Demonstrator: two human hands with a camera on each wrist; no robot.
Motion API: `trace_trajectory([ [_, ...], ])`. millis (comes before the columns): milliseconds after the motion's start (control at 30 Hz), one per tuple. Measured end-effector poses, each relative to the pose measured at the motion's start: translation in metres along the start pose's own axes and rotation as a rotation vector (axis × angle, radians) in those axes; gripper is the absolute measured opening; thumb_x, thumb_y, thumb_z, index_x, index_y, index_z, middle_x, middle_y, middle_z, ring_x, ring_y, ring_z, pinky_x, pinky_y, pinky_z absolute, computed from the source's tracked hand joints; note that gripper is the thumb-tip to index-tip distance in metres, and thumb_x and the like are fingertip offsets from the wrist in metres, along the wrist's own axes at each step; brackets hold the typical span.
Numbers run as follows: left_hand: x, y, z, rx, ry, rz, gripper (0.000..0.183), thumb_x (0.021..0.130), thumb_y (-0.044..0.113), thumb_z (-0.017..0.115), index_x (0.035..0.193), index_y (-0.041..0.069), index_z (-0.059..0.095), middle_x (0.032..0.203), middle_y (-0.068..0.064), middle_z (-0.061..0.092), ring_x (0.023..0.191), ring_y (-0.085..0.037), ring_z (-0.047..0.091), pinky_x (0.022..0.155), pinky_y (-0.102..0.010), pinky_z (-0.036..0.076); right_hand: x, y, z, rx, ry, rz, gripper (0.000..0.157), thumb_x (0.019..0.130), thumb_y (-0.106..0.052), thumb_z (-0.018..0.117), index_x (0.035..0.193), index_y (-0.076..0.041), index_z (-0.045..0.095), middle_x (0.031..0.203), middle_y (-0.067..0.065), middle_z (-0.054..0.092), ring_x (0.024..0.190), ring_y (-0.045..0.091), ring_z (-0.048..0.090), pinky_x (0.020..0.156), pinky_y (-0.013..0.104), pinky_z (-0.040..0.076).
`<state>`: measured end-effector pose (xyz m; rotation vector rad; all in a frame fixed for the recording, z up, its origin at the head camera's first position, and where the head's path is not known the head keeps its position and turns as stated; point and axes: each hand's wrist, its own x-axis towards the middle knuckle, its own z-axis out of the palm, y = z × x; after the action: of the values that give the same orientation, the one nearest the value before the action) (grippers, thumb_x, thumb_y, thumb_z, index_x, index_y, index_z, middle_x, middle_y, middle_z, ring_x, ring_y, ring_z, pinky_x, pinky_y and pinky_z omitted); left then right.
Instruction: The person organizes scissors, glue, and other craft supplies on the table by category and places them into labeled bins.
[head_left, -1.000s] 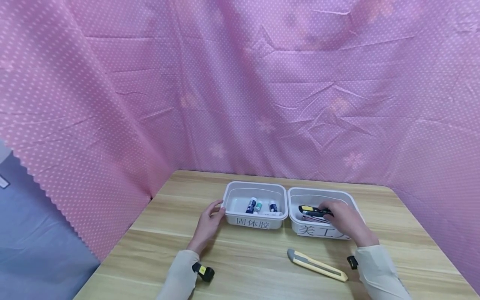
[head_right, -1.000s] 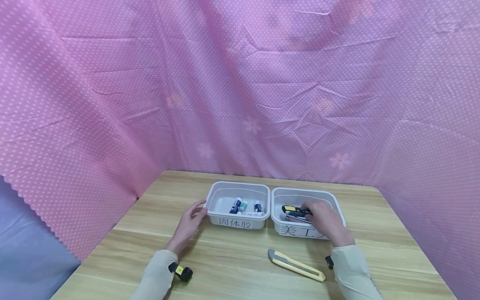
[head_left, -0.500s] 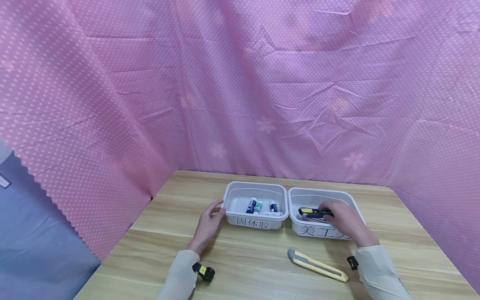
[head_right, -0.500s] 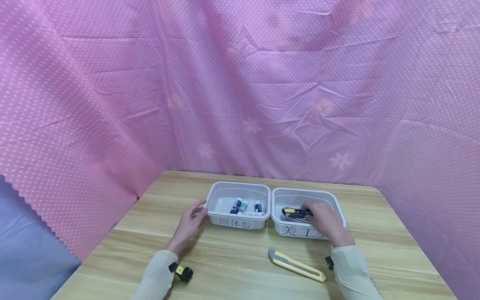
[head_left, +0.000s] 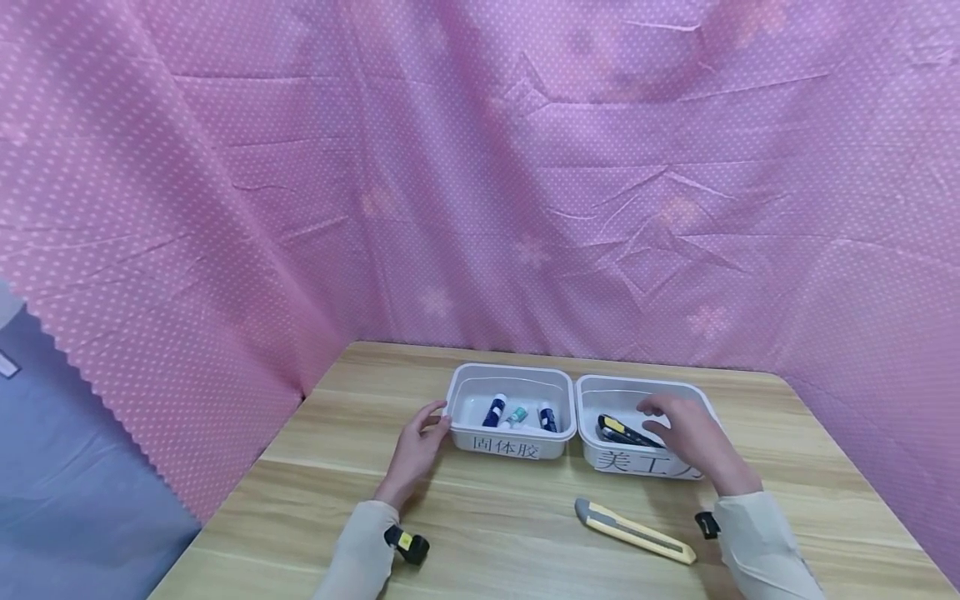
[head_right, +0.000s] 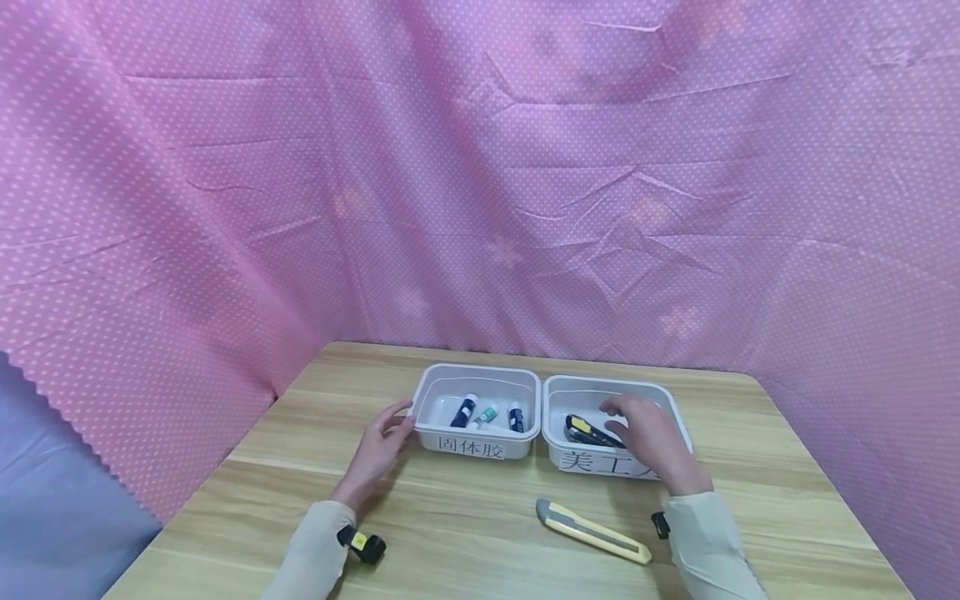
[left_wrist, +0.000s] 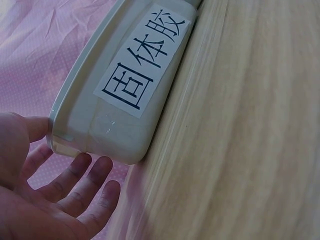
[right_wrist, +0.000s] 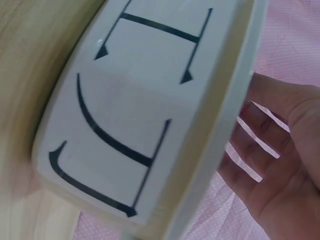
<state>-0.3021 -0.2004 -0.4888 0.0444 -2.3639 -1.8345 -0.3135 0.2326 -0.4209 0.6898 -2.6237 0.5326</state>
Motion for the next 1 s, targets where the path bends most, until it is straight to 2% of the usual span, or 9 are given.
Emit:
trace_trajectory([
  [300,0.001,-0.001,0.000,-0.001,0.015,0.017,0.044,0.104,0.030,0.061,0.146,0.018,0.055,0.132,-0.020,0.064,0.116,-0.035,0.067,0.105,-0.049,0.051,-0.002,-0.012,-0.011,0.008,-0.003,0.003,0.019,0.091,-0.012,0.078,0.109,-0.006,0.075,0.103,0.010,0.076,0.096,0.028,0.071,0.085,0.051,0.059],
  [467,0.001,-0.002,0.000,-0.006,0.009,0.026,0.045,0.104,0.030,0.061,0.147,0.017,0.055,0.132,-0.021,0.063,0.116,-0.035,0.067,0.106,-0.050,0.050,-0.009,-0.021,-0.018,0.002,0.003,-0.006,0.025,0.091,-0.020,0.078,0.113,-0.008,0.074,0.106,0.007,0.075,0.097,0.028,0.070,0.083,0.052,0.059],
  [600,0.002,-0.003,0.000,-0.009,0.005,0.021,0.045,0.104,0.031,0.061,0.147,0.017,0.055,0.133,-0.021,0.063,0.117,-0.035,0.067,0.106,-0.050,0.050,-0.016,-0.027,-0.022,-0.022,0.044,-0.029,0.031,0.092,-0.028,0.078,0.117,-0.011,0.073,0.109,0.006,0.075,0.097,0.027,0.070,0.080,0.052,0.059],
  [800,0.001,-0.001,-0.001,-0.002,0.007,0.007,0.045,0.104,0.033,0.061,0.147,0.020,0.055,0.133,-0.018,0.063,0.118,-0.033,0.067,0.106,-0.050,0.049,-0.028,-0.034,-0.026,-0.061,0.068,-0.056,0.043,0.093,-0.040,0.076,0.126,-0.013,0.069,0.122,0.008,0.072,0.101,0.028,0.071,0.078,0.052,0.060],
  [1000,-0.001,0.001,0.000,-0.004,0.005,0.006,0.045,0.104,0.031,0.060,0.147,0.019,0.054,0.134,-0.019,0.062,0.118,-0.034,0.066,0.107,-0.051,0.049,-0.042,-0.037,-0.026,-0.113,0.087,-0.115,0.046,0.090,-0.041,0.078,0.127,-0.014,0.069,0.121,0.006,0.071,0.104,0.028,0.070,0.075,0.050,0.060],
])
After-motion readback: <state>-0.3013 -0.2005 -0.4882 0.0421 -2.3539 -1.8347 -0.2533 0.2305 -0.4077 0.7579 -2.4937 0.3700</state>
